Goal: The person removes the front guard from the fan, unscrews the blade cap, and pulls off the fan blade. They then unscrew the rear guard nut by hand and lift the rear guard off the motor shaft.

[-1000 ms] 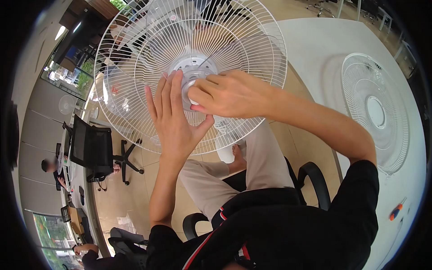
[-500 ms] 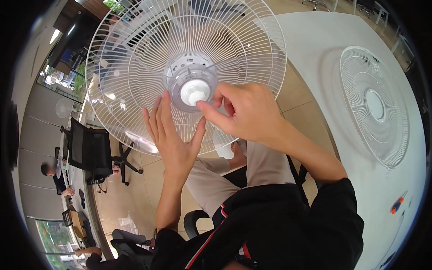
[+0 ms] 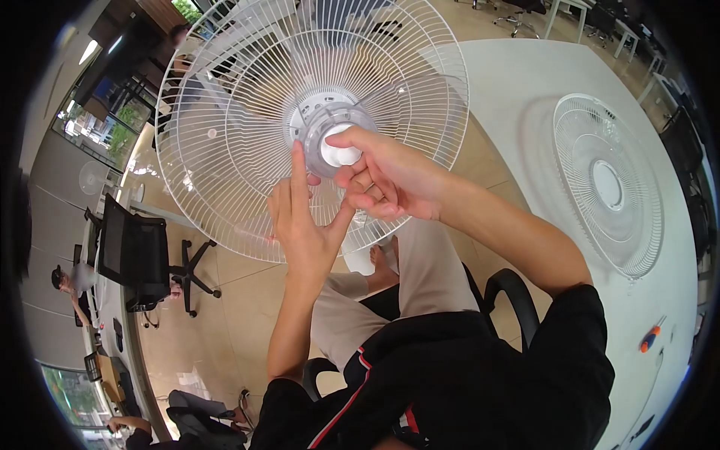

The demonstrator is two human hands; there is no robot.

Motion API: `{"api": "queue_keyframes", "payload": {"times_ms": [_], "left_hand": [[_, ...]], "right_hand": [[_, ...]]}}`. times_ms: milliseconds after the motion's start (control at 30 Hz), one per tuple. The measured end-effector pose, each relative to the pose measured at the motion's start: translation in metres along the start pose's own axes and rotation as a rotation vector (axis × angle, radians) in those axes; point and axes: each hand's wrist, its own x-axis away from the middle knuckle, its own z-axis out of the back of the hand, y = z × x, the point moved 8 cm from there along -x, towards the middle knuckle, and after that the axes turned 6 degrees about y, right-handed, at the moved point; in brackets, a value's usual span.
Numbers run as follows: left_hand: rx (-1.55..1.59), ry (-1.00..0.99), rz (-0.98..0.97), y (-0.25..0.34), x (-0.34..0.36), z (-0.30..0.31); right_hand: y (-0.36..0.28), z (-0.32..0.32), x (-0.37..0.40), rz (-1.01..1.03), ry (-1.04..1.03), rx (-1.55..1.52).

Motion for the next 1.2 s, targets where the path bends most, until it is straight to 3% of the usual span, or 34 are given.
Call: {"api": "queue_keyframes", "payload": {"times_ms": [300,500,1033,1133,1200], "left_hand": [[-0.018,-0.046,-0.046,0.005,-0.007,0.013],[0.025,-0.045,-0.064,0.001,-0.009,0.017],[0.082,-0.081,-0.058,-0.006,-0.014,0.022],[0.079,-0.071,-0.057,-0.008,-0.014,0.022],[0.080,-0.072,-0.047,-0.008,-0.014,0.024]], "right_hand": [[-0.012,0.014,0.007,-0.275,0.099,0.494],[-0.023,0.016,0.005,-0.391,0.171,0.632],[-0.052,0.002,0.003,-0.188,0.314,1.001],[-0.060,-0.003,0.006,-0.142,0.383,1.179],[-0.068,-0.005,0.008,0.125,0.375,1.441]]}}
